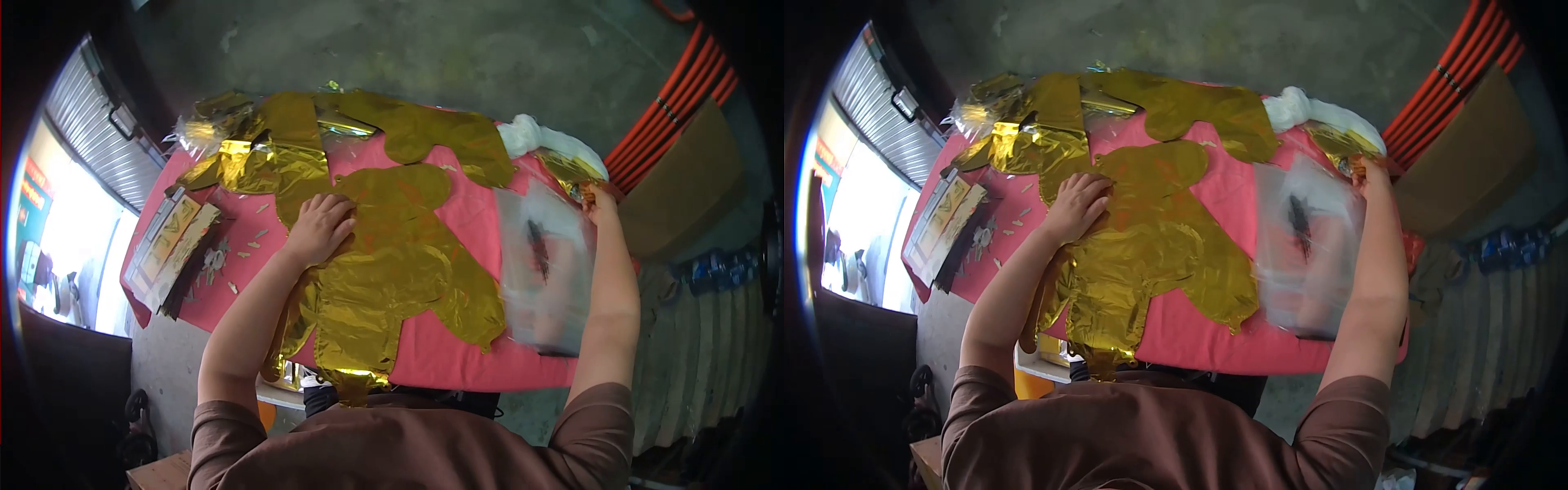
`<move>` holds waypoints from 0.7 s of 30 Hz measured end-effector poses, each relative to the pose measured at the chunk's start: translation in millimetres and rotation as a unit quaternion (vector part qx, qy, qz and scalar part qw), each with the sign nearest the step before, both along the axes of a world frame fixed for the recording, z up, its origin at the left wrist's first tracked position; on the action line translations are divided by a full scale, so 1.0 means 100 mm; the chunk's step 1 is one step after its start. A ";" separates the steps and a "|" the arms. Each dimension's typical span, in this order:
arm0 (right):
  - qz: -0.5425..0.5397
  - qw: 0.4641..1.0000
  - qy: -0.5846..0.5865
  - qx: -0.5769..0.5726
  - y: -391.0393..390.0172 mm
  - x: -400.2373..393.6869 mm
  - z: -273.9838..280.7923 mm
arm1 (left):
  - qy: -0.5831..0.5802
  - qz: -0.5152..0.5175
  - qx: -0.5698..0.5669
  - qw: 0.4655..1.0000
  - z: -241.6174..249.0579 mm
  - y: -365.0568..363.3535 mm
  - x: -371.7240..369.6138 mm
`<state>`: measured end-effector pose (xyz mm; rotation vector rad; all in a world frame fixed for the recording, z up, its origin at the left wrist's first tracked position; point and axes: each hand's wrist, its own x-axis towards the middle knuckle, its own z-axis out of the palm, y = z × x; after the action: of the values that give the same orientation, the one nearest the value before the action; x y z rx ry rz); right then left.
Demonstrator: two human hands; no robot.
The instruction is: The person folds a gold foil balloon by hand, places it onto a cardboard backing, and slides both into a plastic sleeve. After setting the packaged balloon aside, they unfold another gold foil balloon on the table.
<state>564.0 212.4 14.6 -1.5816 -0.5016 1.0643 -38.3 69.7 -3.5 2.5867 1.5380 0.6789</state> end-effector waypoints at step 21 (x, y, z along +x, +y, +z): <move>0.339 0.726 -0.569 0.185 -1.10 -2.59 0.86 | -0.008 -0.001 0.026 1.000 -0.06 0.02 -0.01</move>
<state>304.5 102.1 100.4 -1.5433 -2.1167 0.2559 -39.2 71.2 -9.8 2.6131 1.5334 0.7483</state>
